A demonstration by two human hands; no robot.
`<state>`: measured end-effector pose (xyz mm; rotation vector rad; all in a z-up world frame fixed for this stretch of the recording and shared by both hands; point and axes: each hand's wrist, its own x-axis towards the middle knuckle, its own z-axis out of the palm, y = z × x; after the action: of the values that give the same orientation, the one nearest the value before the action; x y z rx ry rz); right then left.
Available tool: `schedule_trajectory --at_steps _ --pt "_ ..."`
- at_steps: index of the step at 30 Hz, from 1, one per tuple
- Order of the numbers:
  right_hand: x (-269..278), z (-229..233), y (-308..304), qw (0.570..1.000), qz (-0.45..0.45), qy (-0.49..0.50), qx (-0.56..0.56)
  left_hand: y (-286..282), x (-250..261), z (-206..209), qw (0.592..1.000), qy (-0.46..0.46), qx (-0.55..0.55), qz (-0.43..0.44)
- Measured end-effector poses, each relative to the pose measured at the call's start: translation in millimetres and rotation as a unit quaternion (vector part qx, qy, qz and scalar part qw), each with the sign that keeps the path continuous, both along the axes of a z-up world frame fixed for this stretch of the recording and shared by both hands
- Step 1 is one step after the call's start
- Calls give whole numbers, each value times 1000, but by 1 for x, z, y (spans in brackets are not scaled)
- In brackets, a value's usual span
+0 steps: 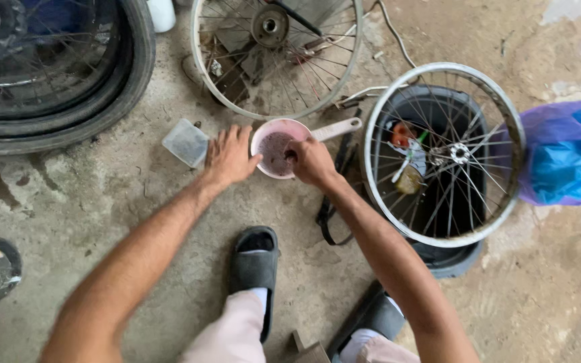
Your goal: The person assembles a red bicycle frame with a handlebar, then cleans and lubricates a bicycle wheel hub using a brush and liquid from a bucket. The person also organizes items into a plastic bag and a basket.
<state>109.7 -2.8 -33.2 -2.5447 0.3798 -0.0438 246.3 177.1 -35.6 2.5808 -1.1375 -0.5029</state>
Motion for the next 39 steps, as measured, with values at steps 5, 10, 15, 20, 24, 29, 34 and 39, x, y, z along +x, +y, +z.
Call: schedule_trajectory --at_steps 5,10,15,20,24,29,34,39 --pt "48 -97 3 983 40 162 -77 -3 -12 -66 976 166 -41 138" --pt "61 -212 -8 987 81 104 -94 -3 -31 -103 966 121 -183 140" --pt "61 -232 -2 966 128 211 -82 -4 -34 -98 964 107 -195 142" --pt "71 -183 8 952 112 276 -71 -5 -36 -87 960 109 -208 153" --pt "70 -169 12 951 113 282 -64 -6 -34 -86 962 108 -204 148" --pt "68 -166 13 945 112 300 -65 -5 -35 -87 962 91 -215 140" --pt "65 -199 9 952 121 276 -48 -5 -34 -87 965 122 -182 147" --pt "66 -204 9 957 128 255 -46 -6 -36 -91 966 110 -178 151"
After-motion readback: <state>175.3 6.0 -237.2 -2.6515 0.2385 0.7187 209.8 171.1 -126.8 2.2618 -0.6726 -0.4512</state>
